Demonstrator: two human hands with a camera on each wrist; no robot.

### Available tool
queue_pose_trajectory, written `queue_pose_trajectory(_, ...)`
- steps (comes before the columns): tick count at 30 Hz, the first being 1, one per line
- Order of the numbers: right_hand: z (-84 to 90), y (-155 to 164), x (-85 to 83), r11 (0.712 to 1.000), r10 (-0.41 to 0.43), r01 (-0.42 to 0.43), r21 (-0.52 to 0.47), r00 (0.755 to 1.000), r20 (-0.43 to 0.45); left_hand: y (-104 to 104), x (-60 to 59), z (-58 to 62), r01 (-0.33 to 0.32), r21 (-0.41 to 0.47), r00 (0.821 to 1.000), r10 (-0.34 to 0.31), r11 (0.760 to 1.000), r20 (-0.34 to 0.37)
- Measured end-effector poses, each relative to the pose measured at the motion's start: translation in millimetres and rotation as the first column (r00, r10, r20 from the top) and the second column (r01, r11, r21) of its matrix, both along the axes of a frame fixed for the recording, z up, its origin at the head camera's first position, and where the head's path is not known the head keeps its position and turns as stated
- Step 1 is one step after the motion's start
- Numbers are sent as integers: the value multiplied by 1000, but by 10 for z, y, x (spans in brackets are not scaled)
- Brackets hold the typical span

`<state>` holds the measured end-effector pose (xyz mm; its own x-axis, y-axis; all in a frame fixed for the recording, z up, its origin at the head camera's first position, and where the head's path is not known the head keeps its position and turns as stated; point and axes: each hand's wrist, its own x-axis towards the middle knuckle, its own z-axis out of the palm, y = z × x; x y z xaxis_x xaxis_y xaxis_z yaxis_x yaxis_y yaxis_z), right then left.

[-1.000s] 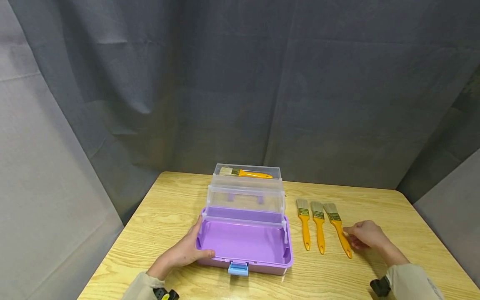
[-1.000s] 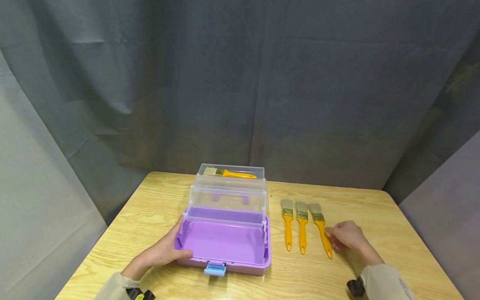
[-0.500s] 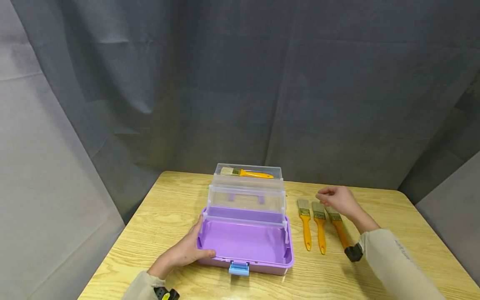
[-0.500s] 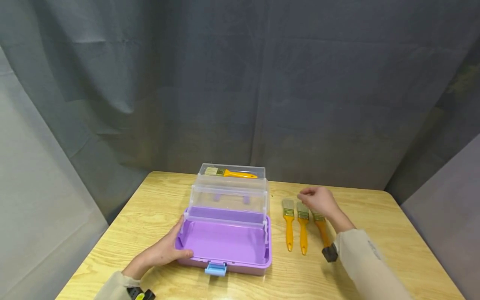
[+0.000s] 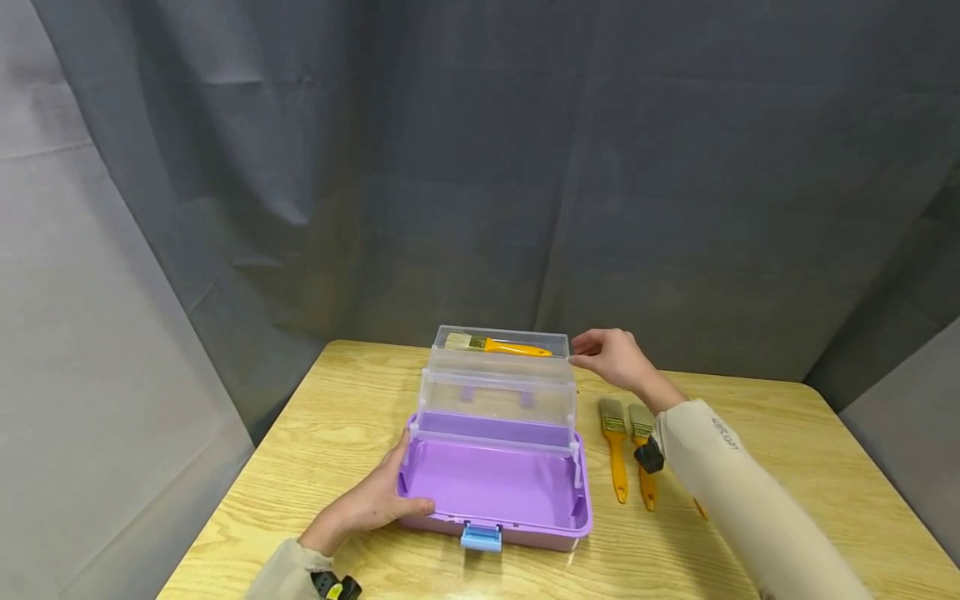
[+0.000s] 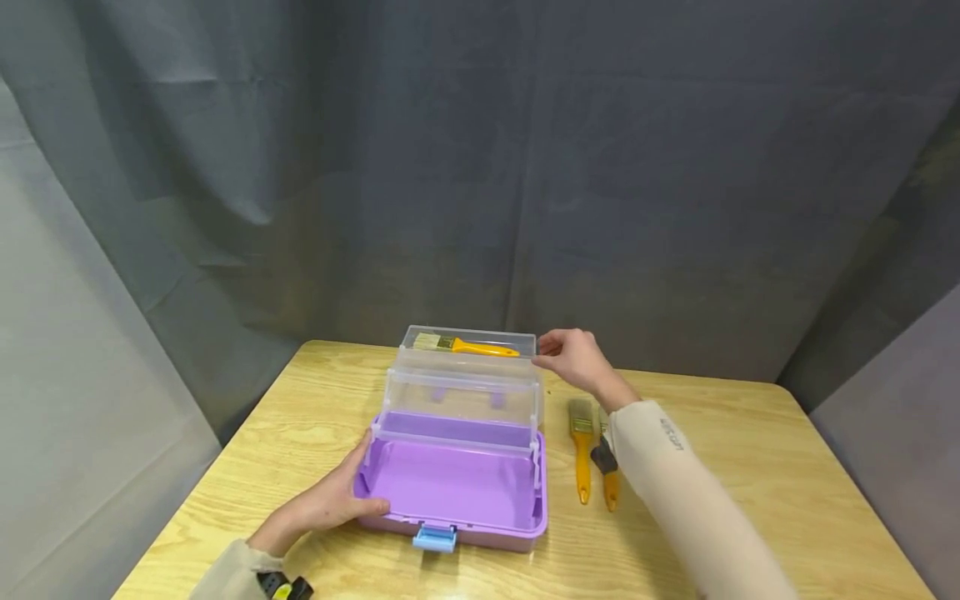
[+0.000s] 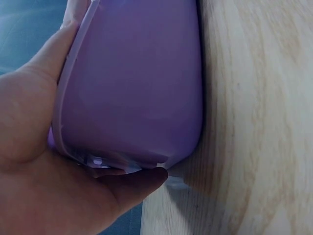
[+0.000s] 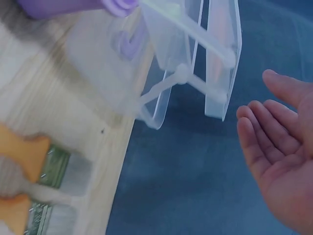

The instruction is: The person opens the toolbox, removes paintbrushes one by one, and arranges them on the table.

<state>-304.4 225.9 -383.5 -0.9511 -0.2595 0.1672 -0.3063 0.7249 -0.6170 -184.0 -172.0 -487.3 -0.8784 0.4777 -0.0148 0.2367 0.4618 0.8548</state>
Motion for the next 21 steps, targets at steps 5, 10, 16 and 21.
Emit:
queue_pose_trajectory(5,35,-177,-154,999,34,-34,6,999,-14,9,1,3,-3,14,1000,3,1000,18)
queue_pose_trajectory(10,1,-285,-282,997,58,-55,49,997,-43,28,-3,4,0,5,1000,0,1000,-4)
queue_pose_trajectory(16,-69,-359,-364,996,45,-44,75,999,-13,42,6,16,-6,-8,1000,6,1000,-4)
queue_pose_trajectory(21,-94,-414,-388,991,59,-56,123,998,-25,35,16,26,-8,-6,1000,8,1000,-5)
